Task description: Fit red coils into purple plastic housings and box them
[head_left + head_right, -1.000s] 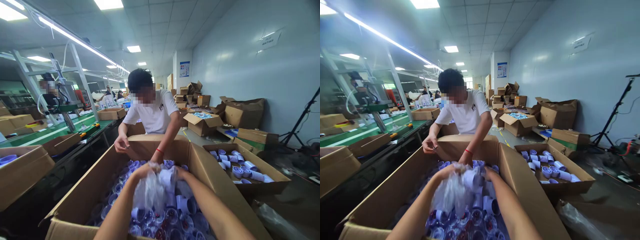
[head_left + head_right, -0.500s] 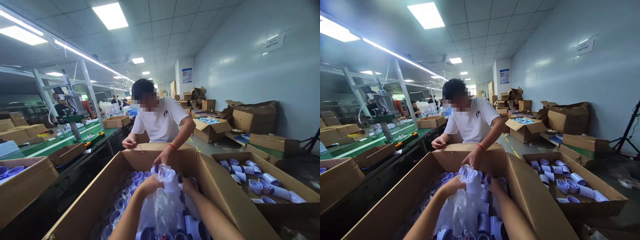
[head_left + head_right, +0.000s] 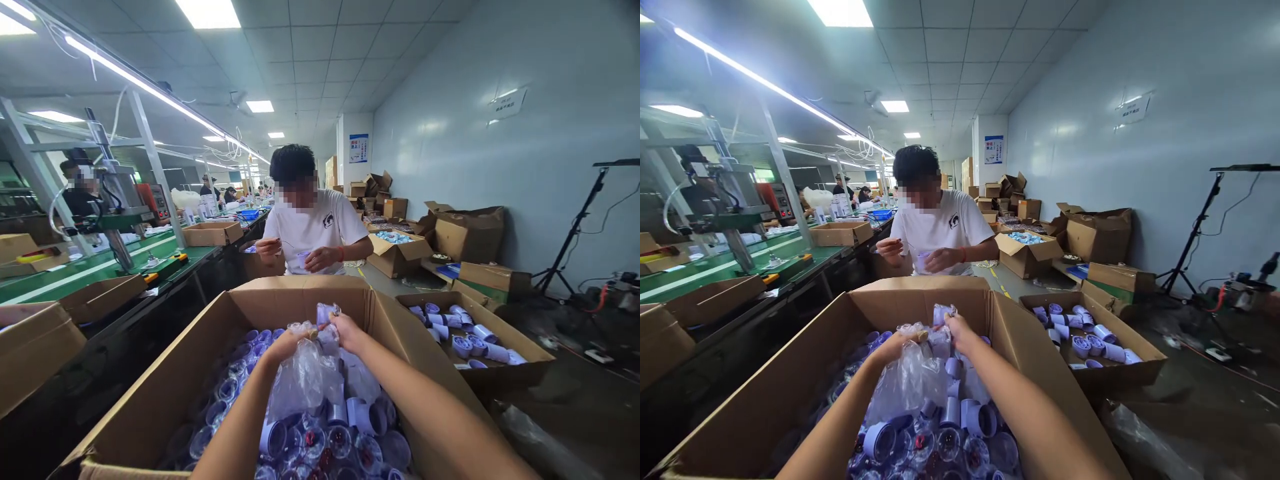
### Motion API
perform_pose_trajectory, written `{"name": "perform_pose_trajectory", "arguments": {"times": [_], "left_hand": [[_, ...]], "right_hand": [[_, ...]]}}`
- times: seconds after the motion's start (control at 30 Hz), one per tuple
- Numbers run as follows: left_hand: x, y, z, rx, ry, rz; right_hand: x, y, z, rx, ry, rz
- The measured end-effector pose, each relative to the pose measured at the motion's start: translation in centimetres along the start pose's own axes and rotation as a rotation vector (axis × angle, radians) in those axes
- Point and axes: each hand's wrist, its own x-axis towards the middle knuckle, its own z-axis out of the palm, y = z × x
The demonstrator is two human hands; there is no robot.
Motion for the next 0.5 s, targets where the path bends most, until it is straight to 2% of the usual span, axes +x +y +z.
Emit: {"name": "perform_pose_trajectory", "arguments": {"times": [0.1,0.23,0.33,0.43,0.5], "left_hand": [[-0.3,0.2,0.5,-0.030,0.007,0.028],[-1.1,0.5,1.3,-0.041,-0.029,0.026],[-1.7,1.0,1.5,-0.010,-0.064,0.041],[-1.8,1.3,0.7,0.054,-0.067,0.086],[-1.9,1.1,0.1,0.161,-0.072,0.069]], "right_hand": [[-2.1,-0.1,1.3,0.094,0.008,-0.051],[-3.6,0.4,1.6,0.191,0.109,-0.128],[-3.5,0.3,1.1,0.255,0.181,-0.155],[-3.1,-0.6,0.0,0.325,0.212,-0.158],[-2.9,-1.6,-0.9,0.366,0.222,-0.166]]}}
